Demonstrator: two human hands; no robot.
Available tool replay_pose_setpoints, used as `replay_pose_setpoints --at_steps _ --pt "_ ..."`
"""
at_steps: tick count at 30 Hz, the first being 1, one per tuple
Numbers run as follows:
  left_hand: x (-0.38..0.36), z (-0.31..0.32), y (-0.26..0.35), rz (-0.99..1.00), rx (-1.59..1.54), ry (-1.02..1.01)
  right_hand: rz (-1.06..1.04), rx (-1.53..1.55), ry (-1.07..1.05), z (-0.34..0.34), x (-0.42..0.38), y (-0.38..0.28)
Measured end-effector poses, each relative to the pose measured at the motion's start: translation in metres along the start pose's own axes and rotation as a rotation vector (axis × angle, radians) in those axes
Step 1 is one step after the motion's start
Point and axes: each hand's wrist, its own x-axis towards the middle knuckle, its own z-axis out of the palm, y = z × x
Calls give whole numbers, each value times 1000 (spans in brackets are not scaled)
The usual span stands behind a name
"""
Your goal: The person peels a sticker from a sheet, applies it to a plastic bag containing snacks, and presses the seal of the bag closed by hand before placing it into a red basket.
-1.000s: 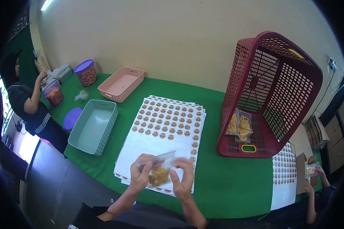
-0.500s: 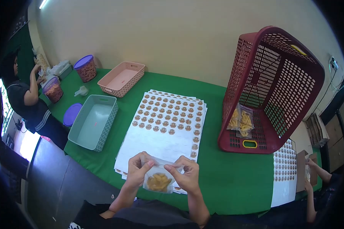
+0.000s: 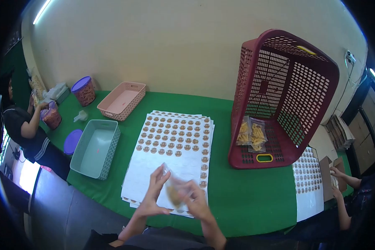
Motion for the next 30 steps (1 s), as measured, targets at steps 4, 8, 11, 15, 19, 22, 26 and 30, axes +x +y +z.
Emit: replay_pose_setpoints --at_steps 4,8,11,15,19,22,26,30 --pt "2 15 -6 -28 -196 172 -50 -227 -259 18 0 -10" --pt "-4 13 -2 -184 -312 264 -106 -289 224 4 1 13" --pt "-11 14 -5 -297 -317 235 20 -151 68 0 1 10" --pt "-10 25 -9 -285 -390 299 -1 -199 130 6 -4 5" --pt "2 26 -8 -236 -144 200 -148 -444 331 2 -12 -2" --pt "16 46 -10 -297 -232 59 -189 -446 442 -24 -24 6" --pt "42 102 -6 -409 -373 -154 -74 -11 597 -82 -39 -9" --pt "49 168 -4 -460 -187 -238 -98 -80 645 -143 -38 -43"
